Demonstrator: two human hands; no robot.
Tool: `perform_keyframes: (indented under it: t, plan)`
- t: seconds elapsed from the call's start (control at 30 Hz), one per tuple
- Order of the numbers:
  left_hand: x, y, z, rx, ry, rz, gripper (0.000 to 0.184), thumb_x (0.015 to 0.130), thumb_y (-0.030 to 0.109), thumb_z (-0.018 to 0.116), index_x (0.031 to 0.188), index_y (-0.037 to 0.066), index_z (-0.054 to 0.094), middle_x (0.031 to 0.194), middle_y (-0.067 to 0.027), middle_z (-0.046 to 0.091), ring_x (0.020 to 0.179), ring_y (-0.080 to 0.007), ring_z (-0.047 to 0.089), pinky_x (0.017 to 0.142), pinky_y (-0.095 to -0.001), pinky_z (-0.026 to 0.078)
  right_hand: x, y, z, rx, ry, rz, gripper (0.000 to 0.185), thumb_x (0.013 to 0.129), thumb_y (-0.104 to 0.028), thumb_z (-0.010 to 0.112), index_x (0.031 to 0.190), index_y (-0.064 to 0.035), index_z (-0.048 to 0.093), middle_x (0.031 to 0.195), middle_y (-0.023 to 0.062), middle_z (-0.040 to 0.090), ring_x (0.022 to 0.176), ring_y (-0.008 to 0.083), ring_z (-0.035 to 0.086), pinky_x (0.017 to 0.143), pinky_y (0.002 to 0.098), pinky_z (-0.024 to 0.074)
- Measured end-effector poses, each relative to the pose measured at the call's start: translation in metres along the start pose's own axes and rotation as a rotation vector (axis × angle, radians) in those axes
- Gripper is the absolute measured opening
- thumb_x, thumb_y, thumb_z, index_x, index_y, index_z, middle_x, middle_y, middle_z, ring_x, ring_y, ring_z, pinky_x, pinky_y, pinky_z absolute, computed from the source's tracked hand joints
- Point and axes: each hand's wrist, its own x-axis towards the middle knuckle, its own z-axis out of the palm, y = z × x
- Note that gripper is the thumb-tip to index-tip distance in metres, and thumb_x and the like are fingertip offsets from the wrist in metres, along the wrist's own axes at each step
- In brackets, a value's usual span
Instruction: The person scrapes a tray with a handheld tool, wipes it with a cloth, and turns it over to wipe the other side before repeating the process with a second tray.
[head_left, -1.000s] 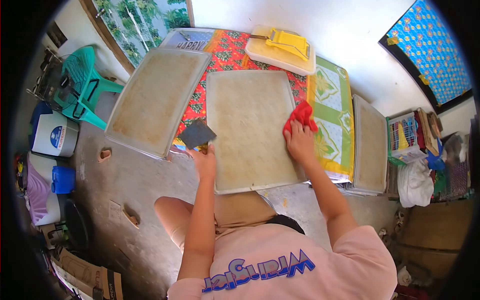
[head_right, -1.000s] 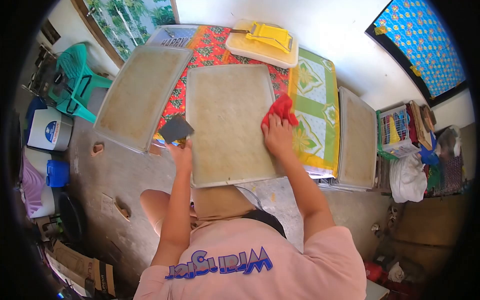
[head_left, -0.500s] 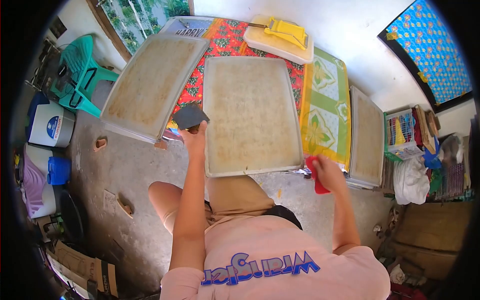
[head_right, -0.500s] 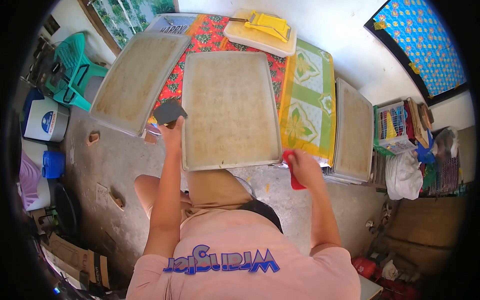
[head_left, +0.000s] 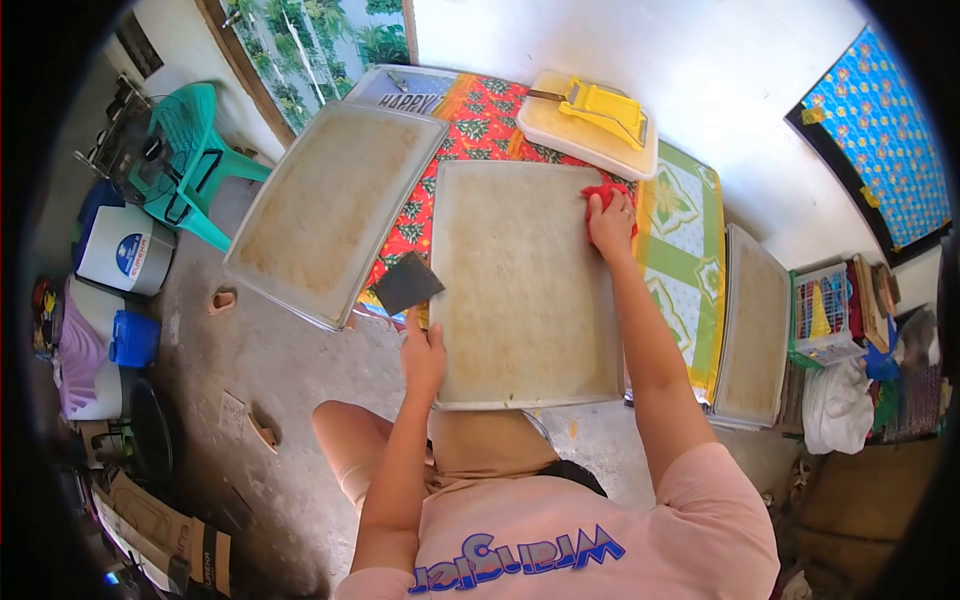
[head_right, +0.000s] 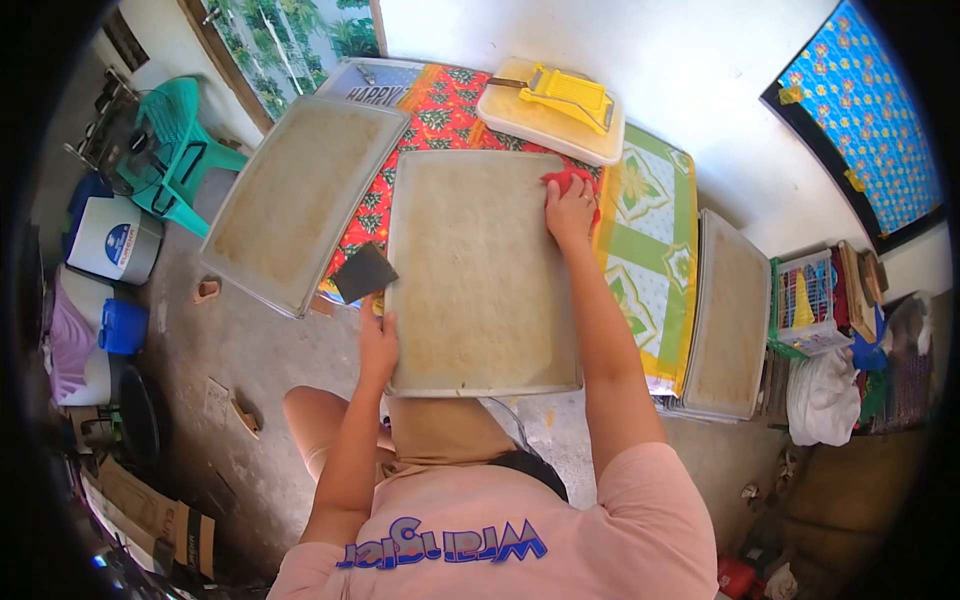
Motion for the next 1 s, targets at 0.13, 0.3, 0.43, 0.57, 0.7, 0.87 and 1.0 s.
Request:
perform_keyframes:
  t: [0.13, 0.3, 0.43, 0.57, 0.7, 0.87, 1.0]
  plan:
    - [0.003, -0.008, 0.006, 0.074, 0.08, 0.196, 0.048, 0.09, 0.012, 0.061, 0.135, 0.009, 0.049, 0.082, -0.0219, 0.065, 0.075, -0.0401, 0.061, 0.07, -0.0459, 0.047, 0.015, -0.036, 0.024, -0.157, -0.017, 0.067, 0.06, 0.095, -0.045, 0.051, 0.135, -0.0006, 0.047, 0.143, 0.0282, 0.042, 0.13, 0.0516, 0.038, 0.111, 0.0585, 0.0272]
    - [0.005, -0.015, 0.005, 0.032, 0.033, 0.138, 0.042, 0.088, 0.011, 0.063, 0.129, 0.008, 0.056, 0.081, -0.0194, 0.062, 0.075, -0.0365, 0.06, 0.069, -0.0446, 0.046, 0.032, -0.065, 0.072, -0.081, 0.071, -0.142, 0.049, 0.095, -0.038, 0.052, 0.124, 0.0015, 0.057, 0.13, 0.0252, 0.055, 0.124, 0.0438, 0.047, 0.108, 0.0516, 0.0335]
    - [0.004, -0.017, 0.007, 0.014, 0.066, 0.157, 0.041, 0.087, 0.011, 0.064, 0.127, 0.008, 0.058, 0.083, -0.0185, 0.062, 0.077, -0.0351, 0.059, 0.07, -0.044, 0.046, 0.026, -0.139, 0.103, 0.185, -0.017, -0.418, 0.038, 0.097, -0.029, 0.051, 0.117, 0.002, 0.062, 0.121, 0.0208, 0.063, 0.119, 0.0352, 0.054, 0.106, 0.0459, 0.037]
    - [0.003, -0.011, 0.003, 0.011, 0.037, 0.114, 0.041, 0.087, 0.013, 0.064, 0.127, 0.009, 0.059, 0.085, -0.0177, 0.063, 0.078, -0.0346, 0.06, 0.07, -0.0439, 0.046, 0.002, -0.206, 0.124, 0.378, -0.166, -0.611, 0.032, 0.095, -0.023, 0.051, 0.116, -0.002, 0.062, 0.127, 0.0161, 0.06, 0.124, 0.0306, 0.051, 0.111, 0.0432, 0.0345]
    - [0.003, -0.001, 0.0, 0.086, 0.042, 0.118, 0.041, 0.087, 0.013, 0.064, 0.128, 0.01, 0.059, 0.093, -0.0192, 0.066, 0.082, -0.0358, 0.061, 0.073, -0.044, 0.047, -0.026, -0.217, 0.112, 0.47, -0.248, -0.71, 0.03, 0.094, -0.019, 0.051, 0.118, -0.0048, 0.062, 0.125, 0.0133, 0.061, 0.124, 0.0286, 0.051, 0.112, 0.0419, 0.0333]
    - [0.002, 0.017, -0.005, 0.044, -0.009, -0.002, 0.04, 0.089, 0.015, 0.062, 0.128, 0.011, 0.057, 0.103, -0.021, 0.068, 0.088, -0.0385, 0.063, 0.077, -0.0462, 0.049, -0.07, -0.189, 0.063, 0.47, -0.279, -0.698, 0.032, 0.093, -0.018, 0.053, 0.123, -0.0062, 0.059, 0.127, 0.0145, 0.059, 0.125, 0.0297, 0.05, 0.11, 0.0418, 0.0351]
    - [0.005, 0.018, -0.01, 0.095, -0.081, -0.051, 0.041, 0.093, 0.012, 0.057, 0.133, 0.007, 0.051, 0.119, -0.0209, 0.063, 0.104, -0.0319, 0.064, 0.088, -0.0392, 0.048, -0.121, -0.147, -0.004, 0.37, -0.308, -0.653, 0.032, 0.092, -0.016, 0.055, 0.123, -0.0073, 0.059, 0.129, 0.014, 0.057, 0.123, 0.0345, 0.049, 0.108, 0.0439, 0.0363]
